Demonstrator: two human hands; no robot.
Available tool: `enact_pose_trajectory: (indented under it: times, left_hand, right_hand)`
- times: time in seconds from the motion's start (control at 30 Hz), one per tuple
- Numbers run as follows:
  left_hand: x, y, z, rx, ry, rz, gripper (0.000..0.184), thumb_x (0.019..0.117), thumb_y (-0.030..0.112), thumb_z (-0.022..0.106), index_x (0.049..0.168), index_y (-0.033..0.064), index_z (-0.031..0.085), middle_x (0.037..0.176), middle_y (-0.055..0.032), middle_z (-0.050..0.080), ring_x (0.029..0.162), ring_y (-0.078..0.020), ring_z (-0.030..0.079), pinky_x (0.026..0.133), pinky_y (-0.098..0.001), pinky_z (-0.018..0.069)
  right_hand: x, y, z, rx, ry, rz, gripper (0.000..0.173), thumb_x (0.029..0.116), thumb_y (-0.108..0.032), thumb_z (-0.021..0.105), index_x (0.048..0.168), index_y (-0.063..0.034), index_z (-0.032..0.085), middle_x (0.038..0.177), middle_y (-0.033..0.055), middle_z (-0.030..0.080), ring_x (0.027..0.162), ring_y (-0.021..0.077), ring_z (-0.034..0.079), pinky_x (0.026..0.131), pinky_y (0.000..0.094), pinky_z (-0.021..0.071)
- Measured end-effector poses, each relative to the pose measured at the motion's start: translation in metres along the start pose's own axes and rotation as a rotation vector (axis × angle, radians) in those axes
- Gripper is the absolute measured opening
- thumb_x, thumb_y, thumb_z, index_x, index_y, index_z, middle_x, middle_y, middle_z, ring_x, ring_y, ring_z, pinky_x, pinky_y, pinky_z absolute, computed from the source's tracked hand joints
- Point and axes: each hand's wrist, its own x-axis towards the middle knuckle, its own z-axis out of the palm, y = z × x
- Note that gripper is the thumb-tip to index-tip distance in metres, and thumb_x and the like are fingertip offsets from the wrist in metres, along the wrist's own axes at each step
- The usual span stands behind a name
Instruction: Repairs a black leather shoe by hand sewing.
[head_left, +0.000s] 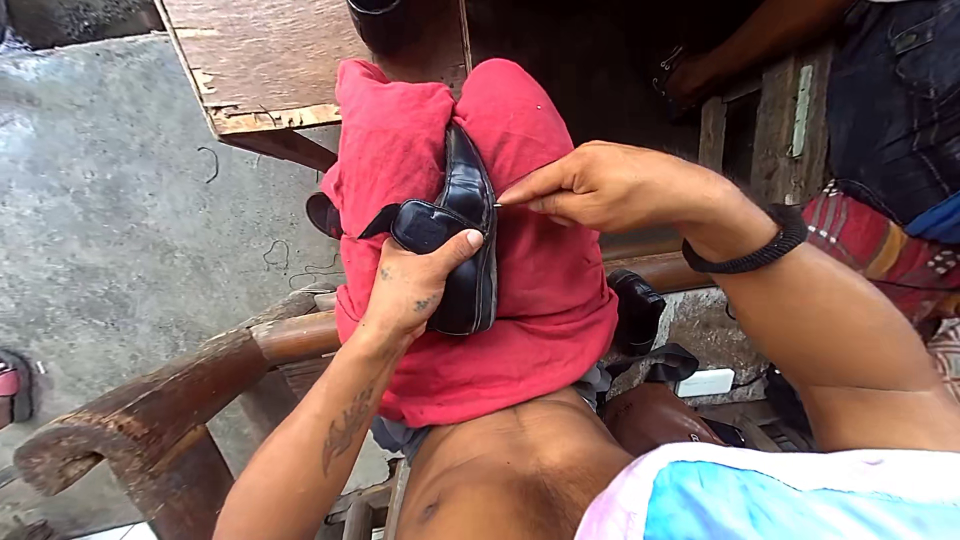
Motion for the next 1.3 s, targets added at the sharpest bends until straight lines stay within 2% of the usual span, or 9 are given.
enact_pose_trajectory:
  times: [0.07, 0.13, 0.33, 0.53, 0.73, 0.83, 0.97, 1.17, 1.3]
  left_hand:
    - [-0.001, 0.001, -0.002, -0.001, -0.014, -0.006, 0.041, 0.0843, 0.022, 0.084, 0.120, 0.0148, 0.066, 0.097, -0.0037, 0.076, 0.081, -0.0164, 0.075, 0.072, -0.0346, 0.0644]
    - [-0.001, 0.000, -0.003, -0.004, -0.018, -0.012, 0.039, 0.0856, 0.022, 0.083, 0.119, 0.0144, 0.066, 0.096, -0.0043, 0.076, 0.082, -0.0170, 0.075, 0.072, -0.0350, 0.0642]
    - [0.000, 0.002, -0.002, -0.001, 0.025, -0.028, 0.038, 0.0847, 0.020, 0.083, 0.117, 0.0137, 0.065, 0.096, -0.0030, 0.076, 0.083, -0.0153, 0.075, 0.073, -0.0339, 0.0639]
    - [0.000, 0.002, -0.007, -0.057, -0.015, -0.049, 0.035, 0.0871, 0.019, 0.081, 0.118, 0.0115, 0.066, 0.097, -0.0056, 0.076, 0.084, -0.0170, 0.075, 0.074, -0.0354, 0.0637]
    - [0.000, 0.007, -0.007, -0.055, -0.028, -0.056, 0.031, 0.0886, 0.016, 0.079, 0.116, 0.0109, 0.066, 0.095, -0.0048, 0.076, 0.081, -0.0155, 0.074, 0.072, -0.0326, 0.0633]
    - [-0.004, 0.011, -0.005, -0.018, -0.018, -0.087, 0.029, 0.0887, 0.016, 0.078, 0.115, 0.0129, 0.066, 0.090, -0.0031, 0.075, 0.075, -0.0146, 0.073, 0.066, -0.0294, 0.0611]
    - [-0.007, 0.014, -0.004, -0.021, -0.018, -0.097, 0.028, 0.0893, 0.015, 0.078, 0.114, 0.0121, 0.066, 0.090, -0.0034, 0.075, 0.074, -0.0151, 0.073, 0.066, -0.0291, 0.0608]
    - [0.006, 0.004, -0.001, -0.080, 0.013, -0.045, 0.031, 0.0869, 0.008, 0.080, 0.114, 0.0044, 0.065, 0.096, -0.0076, 0.076, 0.085, -0.0159, 0.075, 0.078, -0.0327, 0.0643]
    - [0.005, 0.004, -0.002, -0.059, -0.010, -0.035, 0.029, 0.0877, 0.008, 0.079, 0.114, 0.0049, 0.066, 0.096, -0.0077, 0.076, 0.085, -0.0160, 0.075, 0.078, -0.0334, 0.0643]
  right_hand:
    - [0.001, 0.015, 0.007, 0.181, 0.020, -0.086, 0.034, 0.1066, -0.015, 0.048, 0.132, -0.0182, 0.071, 0.075, -0.0059, 0.064, 0.057, 0.0004, 0.051, 0.053, 0.0207, 0.0459]
    - [0.002, 0.023, 0.013, 0.302, 0.028, -0.125, 0.035, 0.1058, -0.010, 0.048, 0.132, -0.0130, 0.071, 0.069, -0.0055, 0.059, 0.053, -0.0006, 0.047, 0.048, 0.0173, 0.0413]
    - [0.010, 0.036, 0.016, 0.418, 0.034, -0.196, 0.034, 0.1030, -0.006, 0.050, 0.129, -0.0079, 0.072, 0.068, -0.0054, 0.060, 0.052, -0.0011, 0.047, 0.047, 0.0159, 0.0408]
    - [0.015, 0.041, 0.020, 0.452, 0.050, -0.269, 0.033, 0.1021, -0.004, 0.050, 0.128, -0.0039, 0.072, 0.068, -0.0049, 0.061, 0.054, -0.0018, 0.049, 0.049, 0.0154, 0.0427]
    - [0.021, 0.042, 0.018, 0.481, 0.033, -0.289, 0.032, 0.1018, -0.002, 0.052, 0.126, -0.0026, 0.072, 0.066, -0.0051, 0.060, 0.053, -0.0023, 0.048, 0.048, 0.0148, 0.0418]
    - [0.023, 0.041, 0.017, 0.485, 0.030, -0.292, 0.030, 0.1014, -0.002, 0.053, 0.125, -0.0016, 0.072, 0.066, -0.0050, 0.061, 0.052, -0.0027, 0.049, 0.048, 0.0142, 0.0417]
    - [0.024, 0.042, 0.017, 0.485, 0.027, -0.301, 0.030, 0.1017, -0.002, 0.054, 0.125, -0.0015, 0.072, 0.066, -0.0044, 0.061, 0.052, -0.0026, 0.048, 0.047, 0.0141, 0.0410]
    - [0.024, 0.039, 0.014, 0.410, 0.028, -0.287, 0.029, 0.1011, -0.003, 0.055, 0.123, -0.0027, 0.073, 0.068, -0.0055, 0.062, 0.053, -0.0031, 0.050, 0.049, 0.0144, 0.0434]
    - [0.019, 0.032, 0.011, 0.250, 0.048, -0.245, 0.030, 0.1020, -0.008, 0.055, 0.124, -0.0094, 0.075, 0.073, -0.0050, 0.066, 0.059, -0.0030, 0.054, 0.055, 0.0157, 0.0477]
